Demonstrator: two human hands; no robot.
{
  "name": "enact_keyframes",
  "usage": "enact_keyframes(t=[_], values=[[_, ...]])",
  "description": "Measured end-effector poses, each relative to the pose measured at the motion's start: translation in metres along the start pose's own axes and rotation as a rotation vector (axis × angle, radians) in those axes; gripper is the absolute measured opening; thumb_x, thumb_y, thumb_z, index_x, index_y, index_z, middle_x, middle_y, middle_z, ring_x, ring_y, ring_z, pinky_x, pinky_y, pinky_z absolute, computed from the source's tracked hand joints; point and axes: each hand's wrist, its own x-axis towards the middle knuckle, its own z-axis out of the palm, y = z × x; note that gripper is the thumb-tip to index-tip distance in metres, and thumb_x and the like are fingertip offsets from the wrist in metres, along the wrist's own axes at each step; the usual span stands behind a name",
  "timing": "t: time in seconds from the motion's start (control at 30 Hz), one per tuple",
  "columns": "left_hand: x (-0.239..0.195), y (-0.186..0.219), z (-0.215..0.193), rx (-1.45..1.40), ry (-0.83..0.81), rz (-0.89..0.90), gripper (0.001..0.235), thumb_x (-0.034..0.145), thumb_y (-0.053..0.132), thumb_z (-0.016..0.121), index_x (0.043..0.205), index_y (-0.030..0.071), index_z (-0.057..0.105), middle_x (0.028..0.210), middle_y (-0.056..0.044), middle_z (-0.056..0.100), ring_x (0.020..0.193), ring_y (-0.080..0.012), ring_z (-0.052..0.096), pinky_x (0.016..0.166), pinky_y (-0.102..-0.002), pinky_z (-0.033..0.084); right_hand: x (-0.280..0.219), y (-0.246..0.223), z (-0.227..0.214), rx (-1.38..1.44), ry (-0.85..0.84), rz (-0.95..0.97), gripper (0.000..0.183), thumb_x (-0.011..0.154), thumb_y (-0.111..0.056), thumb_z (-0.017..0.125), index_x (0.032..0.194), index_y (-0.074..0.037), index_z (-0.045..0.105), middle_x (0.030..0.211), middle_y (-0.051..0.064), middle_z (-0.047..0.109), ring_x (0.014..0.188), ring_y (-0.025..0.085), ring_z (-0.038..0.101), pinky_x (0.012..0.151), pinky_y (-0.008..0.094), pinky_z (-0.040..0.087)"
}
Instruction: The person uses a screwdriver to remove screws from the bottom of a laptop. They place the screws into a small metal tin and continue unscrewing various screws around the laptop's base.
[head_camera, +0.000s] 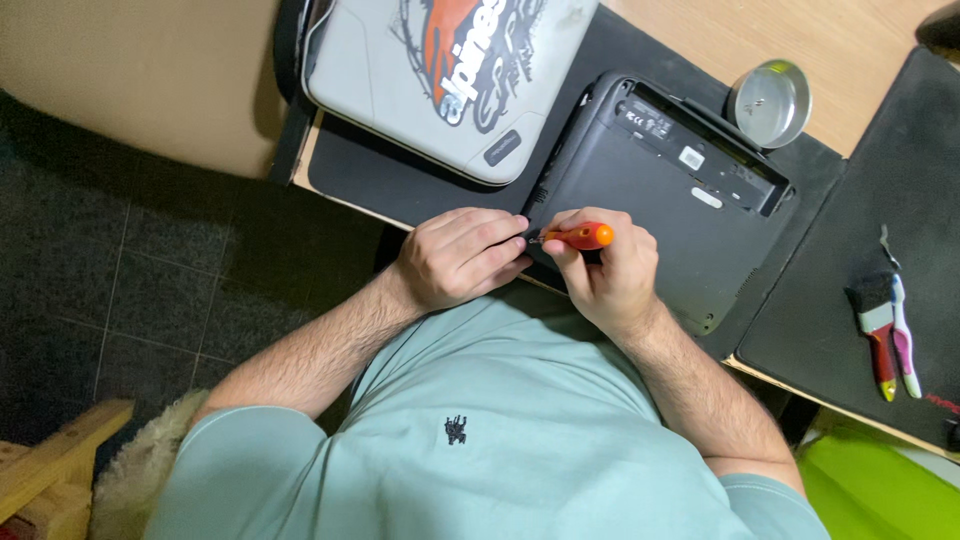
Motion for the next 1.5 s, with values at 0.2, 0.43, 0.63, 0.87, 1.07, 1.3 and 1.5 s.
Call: enact_keyframes(t=[0.2,0.43,0.63,0.87,1.07,1.3,1.5], values=[[0.008,0.006,-0.004,-0.028,-0.041,-0.098,0.017,0.112,0.02,0.092,0.107,0.004,0.087,0.117,-0.014,0.091,0.099,-0.0333,0.09,0.084,-0.046,0.077,-0.002,0.0,0.001,0.018,0.024,0.023,0.029,0.12,-0.028,0.085,0.121,-0.002,0.073,0.098,0.005,0.09,0.08,0.034,0.089,0.08,0.044,0.072],[0.007,0.01,-0.003,-0.02,-0.052,-0.172,0.019,0.113,0.025,0.092,0.108,0.007,0.086,0.118,-0.011,0.091,0.1,-0.0321,0.089,0.085,-0.045,0.075,0.008,-0.009,-0.011,0.129,0.012,0.099,0.03,0.125,-0.029,0.08,0.121,-0.001,0.069,0.096,0.009,0.089,0.083,0.034,0.089,0.08,0.043,0.069],[0.004,0.008,-0.004,-0.029,-0.029,-0.136,0.018,0.114,0.021,0.09,0.108,0.006,0.085,0.119,-0.013,0.091,0.101,-0.0325,0.09,0.087,-0.044,0.074,0.009,-0.008,-0.008,0.247,0.061,0.065,0.028,0.125,-0.015,0.077,0.119,0.01,0.065,0.094,0.02,0.086,0.077,0.031,0.085,0.08,0.044,0.069],[0.001,0.006,-0.004,-0.038,-0.047,-0.129,0.018,0.115,0.021,0.09,0.109,0.005,0.086,0.121,-0.013,0.091,0.103,-0.0337,0.09,0.088,-0.045,0.074,0.005,-0.004,-0.004,0.217,0.033,0.06,0.026,0.122,-0.012,0.083,0.12,0.009,0.067,0.095,0.021,0.087,0.078,0.033,0.087,0.078,0.044,0.069],[-0.001,0.006,-0.004,-0.027,-0.054,-0.122,0.017,0.113,0.022,0.092,0.111,0.005,0.087,0.123,-0.013,0.091,0.104,-0.0331,0.09,0.089,-0.044,0.074,0.004,-0.005,-0.004,0.125,0.025,0.037,0.026,0.121,-0.014,0.085,0.117,0.007,0.07,0.093,0.017,0.088,0.077,0.037,0.087,0.077,0.044,0.07],[0.0,0.006,-0.004,-0.015,-0.064,-0.123,0.018,0.114,0.023,0.092,0.112,0.006,0.087,0.123,-0.012,0.091,0.105,-0.0321,0.09,0.091,-0.043,0.074,-0.002,-0.001,-0.003,0.03,0.01,0.023,0.026,0.121,-0.021,0.085,0.12,0.001,0.072,0.097,0.01,0.09,0.08,0.037,0.088,0.078,0.044,0.07],[0.001,0.007,-0.003,-0.016,-0.071,-0.128,0.017,0.112,0.022,0.093,0.112,0.006,0.087,0.124,-0.012,0.091,0.105,-0.0319,0.089,0.092,-0.044,0.075,0.0,-0.006,-0.003,-0.026,-0.001,0.03,0.025,0.121,-0.026,0.085,0.12,-0.003,0.074,0.098,0.006,0.091,0.082,0.037,0.088,0.077,0.047,0.071]])
